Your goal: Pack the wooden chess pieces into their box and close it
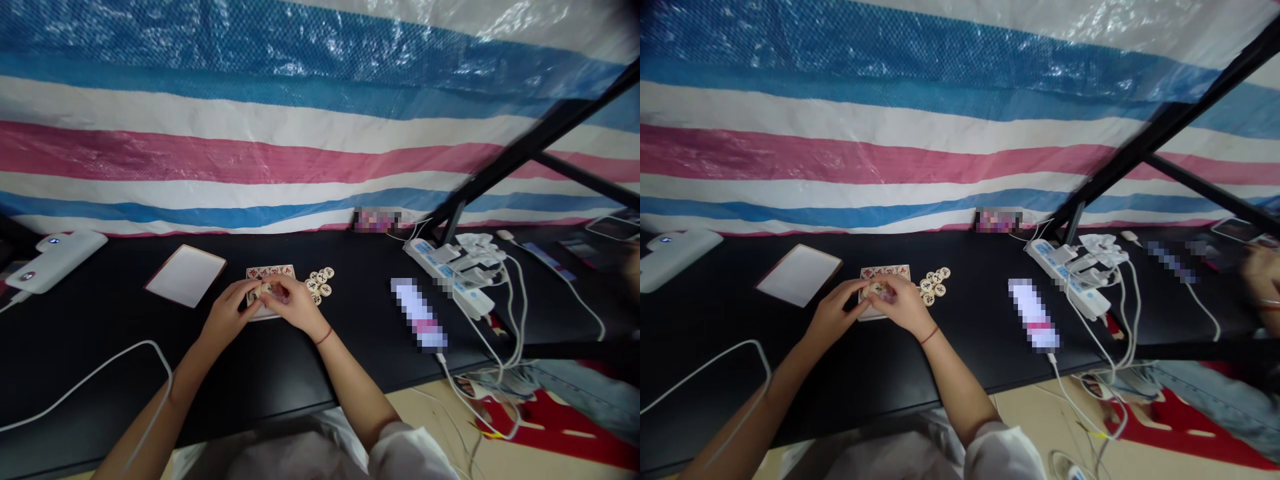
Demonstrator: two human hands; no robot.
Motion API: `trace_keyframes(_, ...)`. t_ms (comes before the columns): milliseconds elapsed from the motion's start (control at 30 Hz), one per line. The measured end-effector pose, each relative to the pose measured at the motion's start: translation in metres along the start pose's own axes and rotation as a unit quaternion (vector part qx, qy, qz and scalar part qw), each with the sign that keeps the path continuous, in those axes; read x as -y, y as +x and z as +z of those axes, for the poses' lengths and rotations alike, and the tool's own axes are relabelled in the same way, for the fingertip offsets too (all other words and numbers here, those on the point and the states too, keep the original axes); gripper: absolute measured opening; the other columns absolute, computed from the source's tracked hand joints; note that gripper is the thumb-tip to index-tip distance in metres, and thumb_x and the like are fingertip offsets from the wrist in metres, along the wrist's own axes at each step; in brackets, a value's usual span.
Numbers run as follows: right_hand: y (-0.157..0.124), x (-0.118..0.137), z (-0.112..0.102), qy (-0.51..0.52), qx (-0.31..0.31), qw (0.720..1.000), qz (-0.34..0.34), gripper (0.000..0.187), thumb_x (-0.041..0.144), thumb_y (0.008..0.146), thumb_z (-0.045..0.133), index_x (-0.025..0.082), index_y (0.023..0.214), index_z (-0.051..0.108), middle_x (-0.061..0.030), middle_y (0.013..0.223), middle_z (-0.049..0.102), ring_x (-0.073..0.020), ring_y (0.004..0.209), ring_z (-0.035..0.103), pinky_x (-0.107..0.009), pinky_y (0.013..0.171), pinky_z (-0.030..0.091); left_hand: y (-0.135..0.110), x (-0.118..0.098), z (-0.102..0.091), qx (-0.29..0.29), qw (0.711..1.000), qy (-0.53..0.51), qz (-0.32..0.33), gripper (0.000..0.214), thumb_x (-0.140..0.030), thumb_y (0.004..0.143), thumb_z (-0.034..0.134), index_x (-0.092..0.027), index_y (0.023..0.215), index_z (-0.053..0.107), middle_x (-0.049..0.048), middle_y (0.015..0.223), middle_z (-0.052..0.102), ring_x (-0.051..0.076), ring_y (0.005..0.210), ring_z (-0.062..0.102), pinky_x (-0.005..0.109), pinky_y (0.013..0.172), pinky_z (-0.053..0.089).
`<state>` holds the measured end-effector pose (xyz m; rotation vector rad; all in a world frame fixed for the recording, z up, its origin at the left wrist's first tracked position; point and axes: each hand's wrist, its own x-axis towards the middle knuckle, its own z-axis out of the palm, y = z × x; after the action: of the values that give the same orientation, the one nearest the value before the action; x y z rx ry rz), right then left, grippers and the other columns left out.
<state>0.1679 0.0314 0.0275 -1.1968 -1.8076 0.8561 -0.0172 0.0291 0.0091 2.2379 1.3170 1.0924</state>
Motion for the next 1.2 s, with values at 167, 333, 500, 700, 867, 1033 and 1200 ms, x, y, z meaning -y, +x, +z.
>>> trace_keyframes(167,-0.001,0.0,0.001,0.017,-0.008,1.0,-0.002,0.031,0.038,0.085,0.062,0.017,0.108,0.065,-0.0023,0.082,0.064,-0.0122,0.068,0.054,-0.024,0.067,0.048,-0.001,0.004,-0.003,-0.015,1.0,0.019,0.001,0.027,-0.03,0.092,0.054,-0.024,0.117,0.06,0.0066,0.113,0.062,0.019,0.104,0.062,0.035,0.095,0.051)
trace_keyframes(333,-0.001,-0.006,0.0,0.027,-0.031,0.999,0.008,0.03,0.039,0.084,0.064,0.017,0.104,0.066,0.0011,0.069,0.057,-0.0121,0.062,0.052,-0.024,0.063,0.046,0.002,0.009,-0.007,-0.074,0.997,-0.005,0.013,0.015,-0.024,0.087,0.06,-0.023,0.102,0.06,0.0039,0.105,0.064,0.017,0.098,0.064,0.032,0.089,0.053)
trace_keyframes(500,0.0,-0.011,-0.004,0.028,-0.058,0.998,0.004,0.028,0.039,0.083,0.064,0.018,0.102,0.067,0.0021,0.066,0.054,-0.0123,0.06,0.052,-0.024,0.062,0.045,0.005,0.009,-0.01,-0.119,0.993,-0.013,0.012,0.011,-0.019,0.084,0.061,-0.022,0.094,0.057,0.004,0.104,0.065,0.017,0.096,0.064,0.031,0.08,0.054)
trace_keyframes(700,-0.001,-0.012,-0.007,0.028,-0.074,0.997,0.006,0.025,0.037,0.084,0.063,0.019,0.102,0.065,0.0031,0.064,0.053,-0.0124,0.059,0.051,-0.025,0.062,0.045,0.002,0.007,-0.017,-0.088,0.996,-0.014,-0.002,0.017,-0.017,0.081,0.06,-0.022,0.098,0.059,0.003,0.098,0.064,0.015,0.088,0.063,0.03,0.079,0.054)
trace_keyframes(867,-0.001,-0.013,-0.007,0.043,-0.077,0.996,-0.001,0.024,0.035,0.084,0.063,0.019,0.102,0.065,0.0039,0.064,0.051,-0.0118,0.059,0.051,-0.025,0.063,0.045,-0.002,0.004,-0.021,0.036,0.998,-0.023,0.055,0.011,-0.019,0.081,0.061,-0.023,0.092,0.062,0.0024,0.094,0.068,0.017,0.091,0.063,0.033,0.085,0.051)
trace_keyframes(1033,-0.001,-0.017,-0.008,0.04,-0.077,0.996,-0.001,0.025,0.036,0.085,0.063,0.019,0.104,0.064,0.0039,0.065,0.052,-0.0118,0.059,0.051,-0.025,0.063,0.045,-0.001,0.001,-0.021,0.077,0.992,0.034,0.096,0.008,-0.019,0.08,0.062,-0.023,0.087,0.063,0.0007,0.092,0.072,0.019,0.094,0.061,0.036,0.088,0.045)
trace_keyframes(1200,-0.001,-0.016,-0.009,0.032,-0.077,0.996,0.002,0.025,0.037,0.085,0.063,0.02,0.103,0.064,0.0032,0.065,0.053,-0.0125,0.06,0.051,-0.026,0.063,0.046,0.0,0.0,-0.016,0.07,0.991,0.055,0.095,0.006,-0.023,0.085,0.06,-0.024,0.088,0.065,0.0006,0.095,0.072,0.019,0.093,0.059,0.036,0.089,0.043)
